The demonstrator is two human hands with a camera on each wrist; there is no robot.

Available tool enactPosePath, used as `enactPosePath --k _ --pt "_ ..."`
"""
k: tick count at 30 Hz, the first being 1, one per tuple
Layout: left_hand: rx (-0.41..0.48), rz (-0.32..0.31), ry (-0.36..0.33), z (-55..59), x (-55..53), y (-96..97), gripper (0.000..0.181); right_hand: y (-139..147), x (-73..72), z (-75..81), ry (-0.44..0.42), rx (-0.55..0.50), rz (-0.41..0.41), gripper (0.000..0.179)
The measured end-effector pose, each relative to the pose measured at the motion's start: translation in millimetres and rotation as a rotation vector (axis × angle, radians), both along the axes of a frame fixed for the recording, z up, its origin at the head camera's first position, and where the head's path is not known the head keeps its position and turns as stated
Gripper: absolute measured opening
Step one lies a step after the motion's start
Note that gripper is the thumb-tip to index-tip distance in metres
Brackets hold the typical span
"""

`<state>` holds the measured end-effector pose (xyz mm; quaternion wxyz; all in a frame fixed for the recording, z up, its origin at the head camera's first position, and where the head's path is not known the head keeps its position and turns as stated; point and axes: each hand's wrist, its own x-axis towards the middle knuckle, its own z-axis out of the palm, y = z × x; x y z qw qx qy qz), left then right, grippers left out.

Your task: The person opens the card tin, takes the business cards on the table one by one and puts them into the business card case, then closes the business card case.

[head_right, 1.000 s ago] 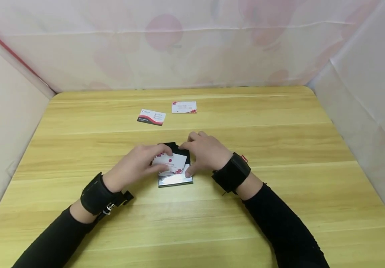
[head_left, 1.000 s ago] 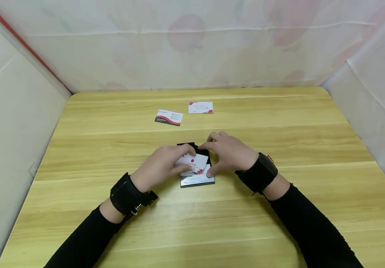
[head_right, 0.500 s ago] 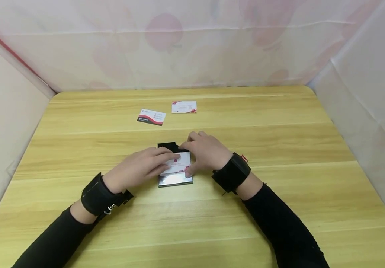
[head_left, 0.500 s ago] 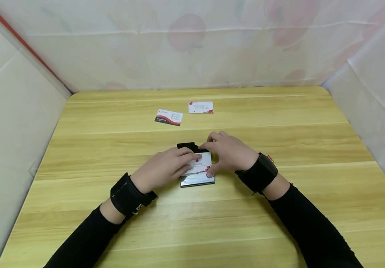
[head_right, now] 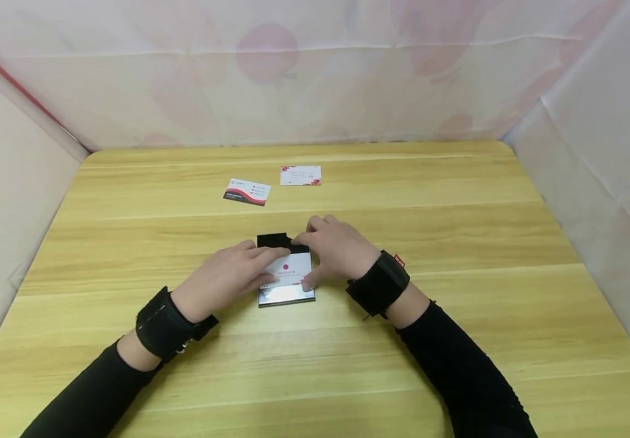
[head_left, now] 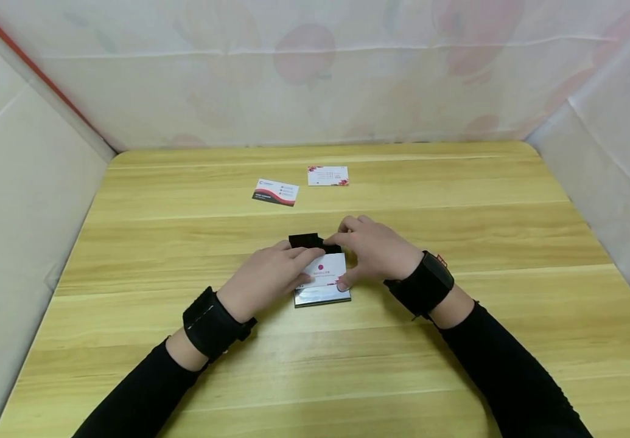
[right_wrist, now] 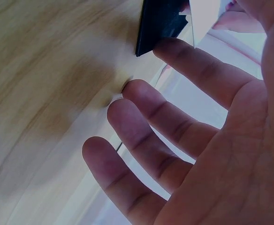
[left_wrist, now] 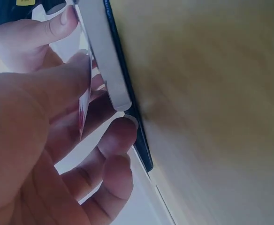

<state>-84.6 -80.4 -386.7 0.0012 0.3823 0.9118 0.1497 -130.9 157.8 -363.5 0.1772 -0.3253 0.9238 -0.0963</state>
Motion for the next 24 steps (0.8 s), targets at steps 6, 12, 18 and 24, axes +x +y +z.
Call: enactPosePath --k 6,12,18,24 --pt "-0.042 0.005 0.036 2.5 0.1 2.7 0.049 0.2 -1.1 -0.2 0.009 0.002 0.001 0.084" --pt "-0.017 -0.046 -0.002 2.7 1.7 1.6 0.037 1.2 -0.2 0.7 -0.002 -0.007 -0.001 0.084" --pt "-0.010 -0.064 -0.047 2.6 3.3 1.5 0.026 1.2 0.5 1.1 -0.010 -0.005 -0.007 0.084" --pt "0.032 -0.071 -0.120 3.6 0.5 0.5 0.024 1.5 0.7 0.5 0.003 -0.010 -0.002 0.082"
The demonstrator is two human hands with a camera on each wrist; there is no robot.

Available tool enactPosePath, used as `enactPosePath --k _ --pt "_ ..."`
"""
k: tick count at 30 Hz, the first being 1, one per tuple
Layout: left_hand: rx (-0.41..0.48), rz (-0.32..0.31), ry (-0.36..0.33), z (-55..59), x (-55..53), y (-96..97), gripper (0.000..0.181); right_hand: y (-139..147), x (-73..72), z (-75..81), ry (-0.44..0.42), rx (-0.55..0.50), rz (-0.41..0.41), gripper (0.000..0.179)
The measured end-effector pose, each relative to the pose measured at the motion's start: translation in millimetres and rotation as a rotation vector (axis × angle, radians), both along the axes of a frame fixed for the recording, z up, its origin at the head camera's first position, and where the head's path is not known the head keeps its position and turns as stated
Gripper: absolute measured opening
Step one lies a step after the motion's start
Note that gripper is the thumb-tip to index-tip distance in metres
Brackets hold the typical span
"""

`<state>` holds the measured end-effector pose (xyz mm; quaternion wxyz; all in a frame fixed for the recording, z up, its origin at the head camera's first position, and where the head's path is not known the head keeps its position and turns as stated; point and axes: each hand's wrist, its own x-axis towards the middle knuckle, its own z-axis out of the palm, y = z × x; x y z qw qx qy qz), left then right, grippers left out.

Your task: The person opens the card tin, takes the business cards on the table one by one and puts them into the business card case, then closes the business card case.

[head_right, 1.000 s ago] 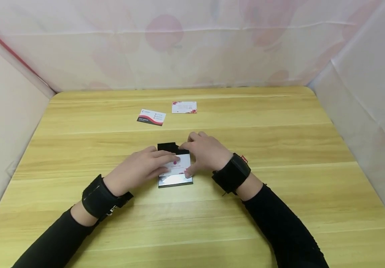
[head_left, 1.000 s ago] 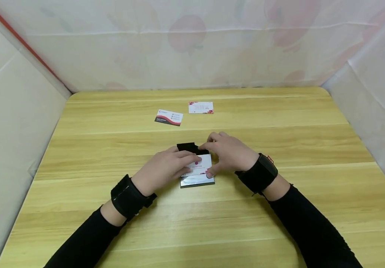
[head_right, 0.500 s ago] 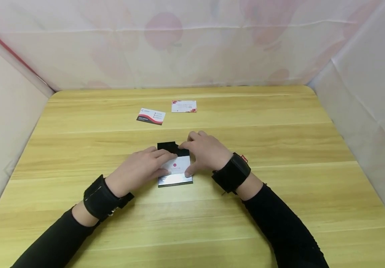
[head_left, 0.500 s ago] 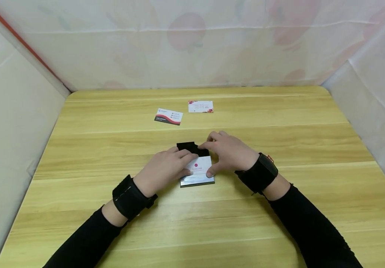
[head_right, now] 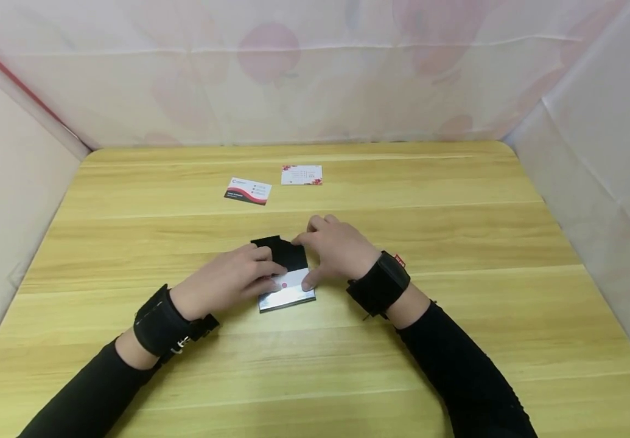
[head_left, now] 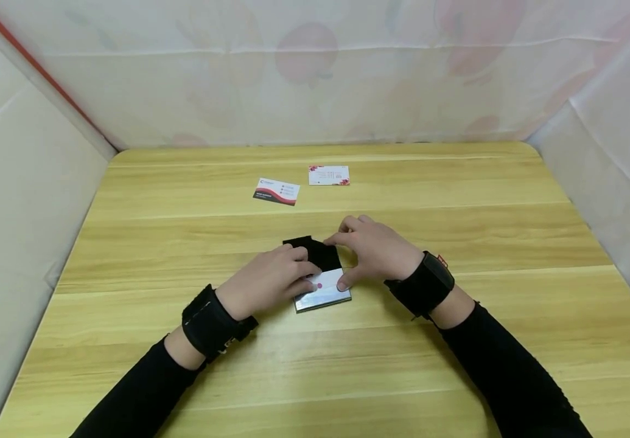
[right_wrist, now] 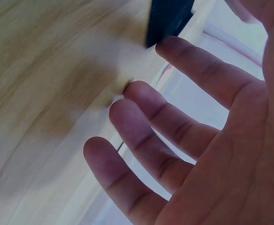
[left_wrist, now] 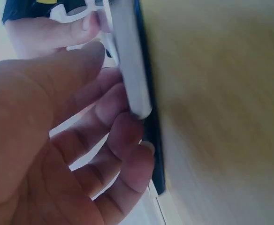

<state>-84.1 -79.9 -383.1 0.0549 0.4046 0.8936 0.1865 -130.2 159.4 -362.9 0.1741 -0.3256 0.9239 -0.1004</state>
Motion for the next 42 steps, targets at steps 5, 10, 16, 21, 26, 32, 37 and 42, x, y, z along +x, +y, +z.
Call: enactPosePath --k 5,10,16,21,26,32,37,42 --pt "-0.028 -0.003 -0.066 2.5 0.8 -1.3 0.043 -0.5 0.6 -1.3 -0.005 0.010 0.000 0.079" --pt "-0.129 -0.021 -0.108 6.4 5.4 0.1 0.090 0.6 -1.7 -2.3 0.009 0.005 -0.001 0.076" --pt "-0.157 0.024 -0.093 2.7 5.9 -0.8 0.089 5.2 -4.3 -4.7 0.010 0.010 0.004 0.075" --pt "-0.162 0.057 -0.102 0.5 -0.4 -5.2 0.087 7.8 -7.8 -3.6 0.017 0.018 -0.001 0.075" --pt "-0.166 0.088 -0.094 1.1 -6.6 -9.0 0.092 10.1 -8.8 -2.4 0.030 0.030 -0.020 0.073" --pt "-0.218 0.134 -0.041 3.5 -6.5 -8.5 0.089 13.6 -8.1 -3.9 0.033 0.008 -0.010 0.072" --pt "-0.239 0.125 -0.066 4.9 -8.5 -6.3 0.091 17.9 -19.6 -5.9 0.095 -0.020 -0.003 0.057" --pt "-0.238 0.124 -0.117 1.2 -11.2 -4.1 0.090 15.3 -46.9 -13.0 0.131 0.036 -0.039 0.048"
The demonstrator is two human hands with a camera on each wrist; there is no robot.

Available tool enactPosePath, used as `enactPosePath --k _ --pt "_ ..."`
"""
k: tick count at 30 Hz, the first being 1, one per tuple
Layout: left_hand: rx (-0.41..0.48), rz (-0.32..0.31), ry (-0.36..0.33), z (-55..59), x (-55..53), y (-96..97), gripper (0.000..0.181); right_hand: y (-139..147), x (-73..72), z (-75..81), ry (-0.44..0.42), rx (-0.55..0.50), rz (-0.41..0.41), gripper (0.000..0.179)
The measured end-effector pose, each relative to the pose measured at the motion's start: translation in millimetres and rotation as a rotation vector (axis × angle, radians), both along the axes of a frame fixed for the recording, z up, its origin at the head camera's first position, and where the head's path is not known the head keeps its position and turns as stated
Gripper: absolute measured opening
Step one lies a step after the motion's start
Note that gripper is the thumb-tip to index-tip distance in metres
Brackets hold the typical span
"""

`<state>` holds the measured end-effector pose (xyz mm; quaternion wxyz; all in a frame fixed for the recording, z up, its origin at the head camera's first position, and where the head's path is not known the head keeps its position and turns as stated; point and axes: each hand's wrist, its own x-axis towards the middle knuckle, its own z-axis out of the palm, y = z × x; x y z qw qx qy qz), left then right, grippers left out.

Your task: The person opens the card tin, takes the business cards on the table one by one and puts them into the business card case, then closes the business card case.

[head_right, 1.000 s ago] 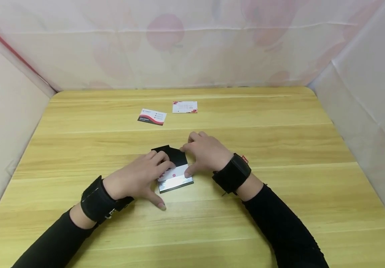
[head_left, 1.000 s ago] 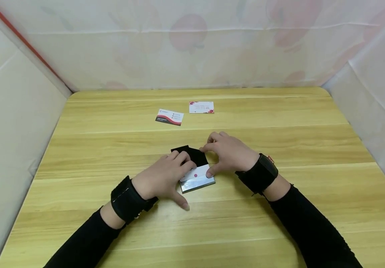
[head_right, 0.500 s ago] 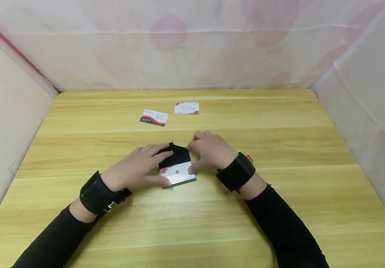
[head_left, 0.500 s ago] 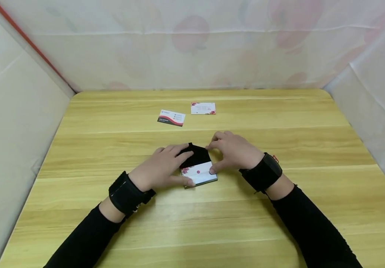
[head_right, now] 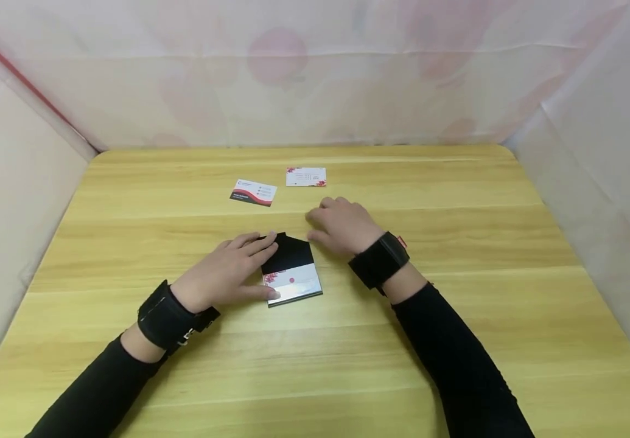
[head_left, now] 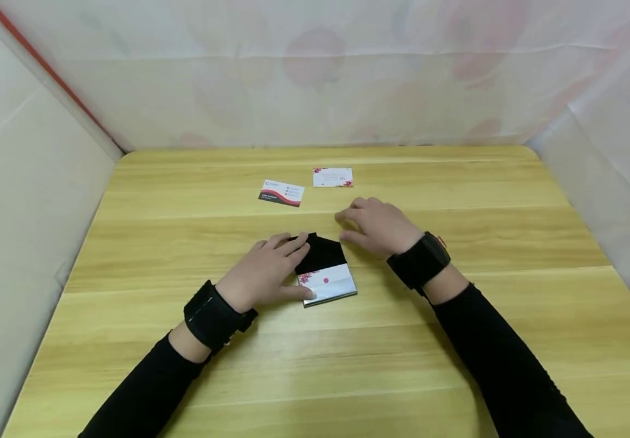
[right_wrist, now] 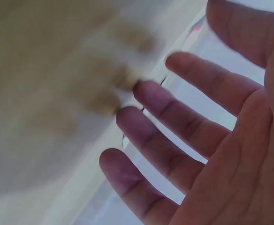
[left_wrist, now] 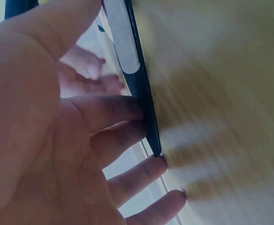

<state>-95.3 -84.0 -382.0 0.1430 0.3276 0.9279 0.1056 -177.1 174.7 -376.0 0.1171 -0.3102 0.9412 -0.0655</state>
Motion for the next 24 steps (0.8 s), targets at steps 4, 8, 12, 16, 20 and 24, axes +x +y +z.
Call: enactPosePath --k 4,8,12,16,20,24 --pt "0.010 0.008 -0.005 -6.2 1.5 0.1 0.089 -10.3 -21.7 -1.4 -0.013 0.059 -0.027 0.057" --pt "0.035 0.013 0.001 -9.1 1.5 1.4 0.089 -17.5 -36.0 1.2 -0.060 0.098 -0.062 0.068" --pt "0.047 0.023 0.003 -10.0 2.2 4.2 0.089 -17.2 -37.6 0.7 -0.094 0.108 -0.084 0.075" --pt "0.052 0.018 0.012 -8.5 2.3 7.6 0.089 -8.8 -24.4 -0.8 -0.038 0.120 -0.094 0.074" --pt "0.041 0.016 0.024 -5.8 2.0 8.1 0.089 0.4 -7.1 -0.7 0.002 0.116 -0.122 0.066" --pt "0.023 0.020 0.021 -4.0 2.7 6.5 0.090 6.5 3.2 -0.1 -0.001 0.073 -0.154 0.053"
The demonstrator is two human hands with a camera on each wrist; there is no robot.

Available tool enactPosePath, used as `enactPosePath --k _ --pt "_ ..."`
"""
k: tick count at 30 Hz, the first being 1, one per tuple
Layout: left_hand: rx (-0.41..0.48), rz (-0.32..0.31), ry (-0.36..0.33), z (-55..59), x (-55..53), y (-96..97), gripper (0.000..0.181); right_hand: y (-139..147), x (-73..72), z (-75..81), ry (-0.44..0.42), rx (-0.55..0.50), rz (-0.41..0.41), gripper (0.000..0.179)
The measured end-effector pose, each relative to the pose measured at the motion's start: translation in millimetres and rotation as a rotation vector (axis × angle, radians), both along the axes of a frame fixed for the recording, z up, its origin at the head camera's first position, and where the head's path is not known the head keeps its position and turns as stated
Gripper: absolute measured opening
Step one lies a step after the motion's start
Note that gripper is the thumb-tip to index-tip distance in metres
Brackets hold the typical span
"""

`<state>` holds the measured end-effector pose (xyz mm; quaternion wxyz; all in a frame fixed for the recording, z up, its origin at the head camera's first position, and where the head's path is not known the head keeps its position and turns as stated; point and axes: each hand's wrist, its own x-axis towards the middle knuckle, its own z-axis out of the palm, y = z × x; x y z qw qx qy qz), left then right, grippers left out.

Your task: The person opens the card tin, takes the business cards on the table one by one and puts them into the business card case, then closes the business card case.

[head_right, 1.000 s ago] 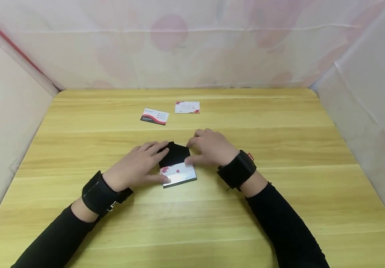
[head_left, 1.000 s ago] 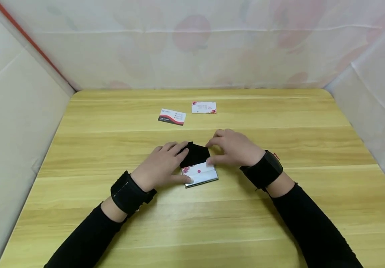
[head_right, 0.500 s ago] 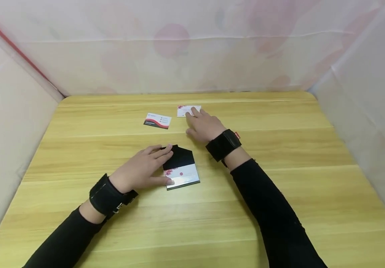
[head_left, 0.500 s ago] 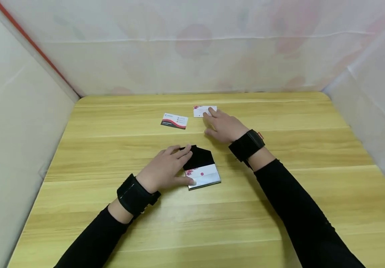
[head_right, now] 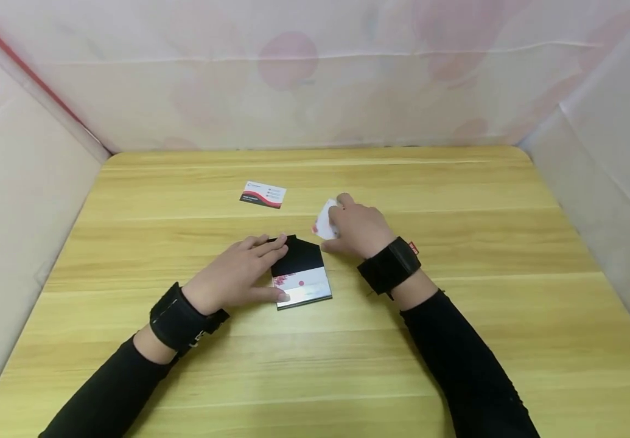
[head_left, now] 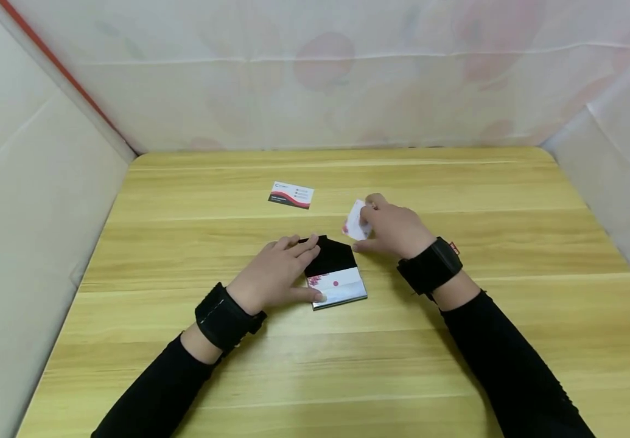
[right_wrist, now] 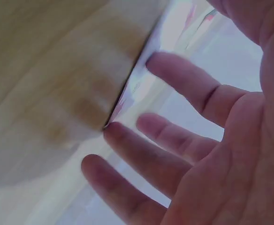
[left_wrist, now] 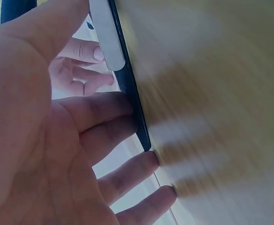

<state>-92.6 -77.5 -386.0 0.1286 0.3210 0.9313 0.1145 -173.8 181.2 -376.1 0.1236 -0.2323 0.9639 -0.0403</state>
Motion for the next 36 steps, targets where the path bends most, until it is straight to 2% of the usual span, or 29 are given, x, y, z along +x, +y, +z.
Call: enactPosePath --k 4,7,14,18,20,28,32,36 --pt "0.003 -0.004 -0.004 0.4 0.8 -2.2 0.091 0.9 3.4 1.0 0.030 -0.022 -0.005 0.047" --pt "0.001 -0.009 0.001 1.4 1.2 -4.1 0.091 -1.1 4.6 3.0 0.050 -0.039 -0.006 0.049" --pt "-0.003 -0.019 0.019 5.0 -0.1 -8.2 0.093 -0.3 4.2 6.5 0.008 -0.083 -0.062 0.074" --pt "-0.041 0.009 0.006 5.9 -0.4 -8.6 0.102 2.6 3.0 6.2 0.012 -0.083 -0.089 0.089" --pt "-0.064 0.022 0.002 5.9 -0.5 -8.3 0.106 3.5 2.5 7.1 0.027 -0.083 -0.085 0.090" --pt "-0.085 0.033 -0.008 5.7 0.2 -7.5 0.107 9.1 3.8 18.8 0.181 -0.117 -0.001 0.050" --pt "-0.081 0.037 -0.022 6.1 0.7 -8.0 0.107 11.4 5.4 28.1 0.192 -0.195 0.020 0.039" --pt "-0.080 0.042 -0.025 6.5 0.1 -8.7 0.107 11.3 7.8 39.7 0.203 -0.316 0.047 0.023"
